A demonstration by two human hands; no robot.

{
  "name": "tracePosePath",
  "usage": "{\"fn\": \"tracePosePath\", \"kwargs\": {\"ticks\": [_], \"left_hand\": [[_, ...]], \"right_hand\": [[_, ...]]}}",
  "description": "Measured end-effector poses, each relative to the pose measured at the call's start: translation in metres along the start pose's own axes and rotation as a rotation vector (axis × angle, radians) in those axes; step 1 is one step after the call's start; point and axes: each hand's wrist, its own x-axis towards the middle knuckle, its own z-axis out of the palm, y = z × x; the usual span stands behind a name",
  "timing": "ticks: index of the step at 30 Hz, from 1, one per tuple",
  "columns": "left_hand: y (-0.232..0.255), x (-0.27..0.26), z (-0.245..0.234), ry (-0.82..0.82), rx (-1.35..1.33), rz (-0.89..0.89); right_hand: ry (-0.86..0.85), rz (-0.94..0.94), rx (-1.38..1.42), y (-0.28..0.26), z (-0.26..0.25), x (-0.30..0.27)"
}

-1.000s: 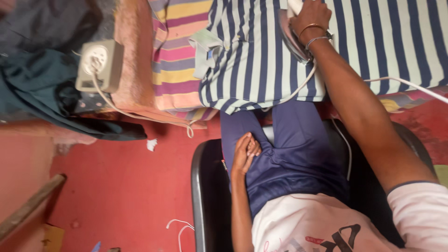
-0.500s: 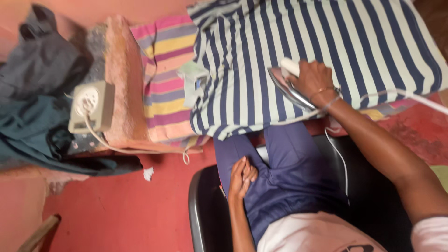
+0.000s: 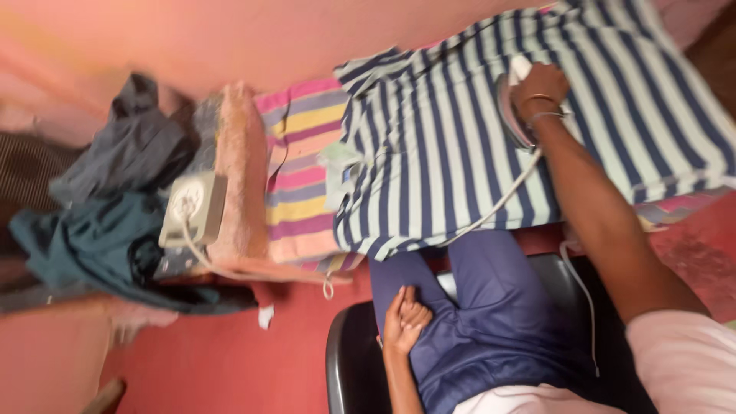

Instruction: The person irons a striped shirt laid on a small table using an electric iron. They repeatedly move the iron back and forth over the fabric while holding it in place with the other hand.

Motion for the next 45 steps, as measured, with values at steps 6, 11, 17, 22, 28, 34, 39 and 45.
{"fn": "tracePosePath", "kwargs": {"ticks": [6, 11, 17, 22, 28, 34, 39, 45], "left_hand": [[0.004, 0.007, 0.013, -0.035, 0.011, 0.065], [-0.004, 0.018, 0.03, 0.076, 0.277, 0.179], [-0.02, 0.038, 0.023, 0.413, 0.536, 0.253], [-0.024, 0.046, 0.001, 0.455, 0.488, 0.318], [-0.034, 0.088, -0.036, 0.648, 0.446, 0.428], [-0.081, 0.105, -0.025, 0.804, 1.22, 0.905], [-0.087, 0.096, 0.029, 0.99, 1.514, 0.776], [-0.086, 0.096, 0.041, 0.938, 1.585, 0.918]], "right_hand": [[-0.004, 0.008, -0.031, 0.009, 0.013, 0.014], [-0.016, -0.066, -0.023, 0.023, -0.024, -0.031], [-0.086, -0.03, -0.057, 0.033, -0.06, -0.08], [-0.11, -0.014, -0.043, 0.032, -0.076, -0.098], [-0.212, 0.058, -0.033, 0.026, -0.082, -0.094], [-0.025, -0.009, -0.106, 0.022, -0.068, -0.088], [-0.058, 0.006, -0.163, 0.014, -0.069, -0.084], [0.04, -0.042, -0.161, 0.007, -0.064, -0.082]]}}
